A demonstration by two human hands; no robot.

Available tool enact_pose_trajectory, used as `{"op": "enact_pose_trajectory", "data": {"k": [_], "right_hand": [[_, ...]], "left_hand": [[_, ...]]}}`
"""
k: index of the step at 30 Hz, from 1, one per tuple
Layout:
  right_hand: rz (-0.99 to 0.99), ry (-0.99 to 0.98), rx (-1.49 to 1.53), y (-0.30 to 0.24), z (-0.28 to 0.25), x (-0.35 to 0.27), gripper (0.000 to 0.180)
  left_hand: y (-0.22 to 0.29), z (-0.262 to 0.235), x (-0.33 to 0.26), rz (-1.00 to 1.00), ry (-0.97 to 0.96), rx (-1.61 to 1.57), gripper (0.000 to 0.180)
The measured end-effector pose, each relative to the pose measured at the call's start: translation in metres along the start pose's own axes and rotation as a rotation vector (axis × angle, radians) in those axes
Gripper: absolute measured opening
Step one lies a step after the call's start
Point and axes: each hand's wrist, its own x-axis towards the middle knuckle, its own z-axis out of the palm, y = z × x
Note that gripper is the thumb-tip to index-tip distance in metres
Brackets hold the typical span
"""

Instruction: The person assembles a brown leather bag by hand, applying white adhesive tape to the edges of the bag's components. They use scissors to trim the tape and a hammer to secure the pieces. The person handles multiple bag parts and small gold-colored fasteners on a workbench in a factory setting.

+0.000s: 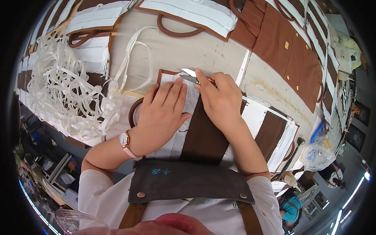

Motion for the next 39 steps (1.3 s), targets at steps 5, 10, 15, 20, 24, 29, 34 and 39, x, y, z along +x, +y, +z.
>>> {"op": "enact_pose_trajectory", "data": {"k": [5,10,15,20,24,29,34,39], "right_hand": [[-0.018,0.030,-0.031,0.000,0.006,0.000,0.041],[-0.027,0.067,-0.035,0.002,0.011,-0.001,0.039],[0.097,0.166,0.026,0.011,0.001,0.011,0.040],[-0.016,0.083,0.024,-0.001,0.000,-0.002,0.040],[0.013,0.066,0.041,-0.001,0.006,-0.002,0.038],[0.047,0.058,0.022,0.000,0.011,0.000,0.037],[0.080,0.061,0.032,-0.001,0.009,0.002,0.035],[0.401,0.190,0.124,0.019,-0.006,0.010,0.033]], "left_hand": [[0.000,0.000,0.000,0.005,-0.005,-0.008,0.073],[0.001,0.000,0.001,0.009,-0.014,0.018,0.074],[0.001,-0.002,0.002,0.005,-0.016,0.020,0.074],[0.000,0.001,0.001,0.011,-0.001,0.006,0.074],[0.000,0.000,0.000,0.012,-0.010,0.009,0.073],[0.000,-0.001,0.002,0.013,-0.008,0.007,0.073],[-0.001,-0.002,0.002,0.023,-0.019,0.024,0.072],[-0.003,-0.001,0.000,0.025,0.000,0.017,0.071]]}}
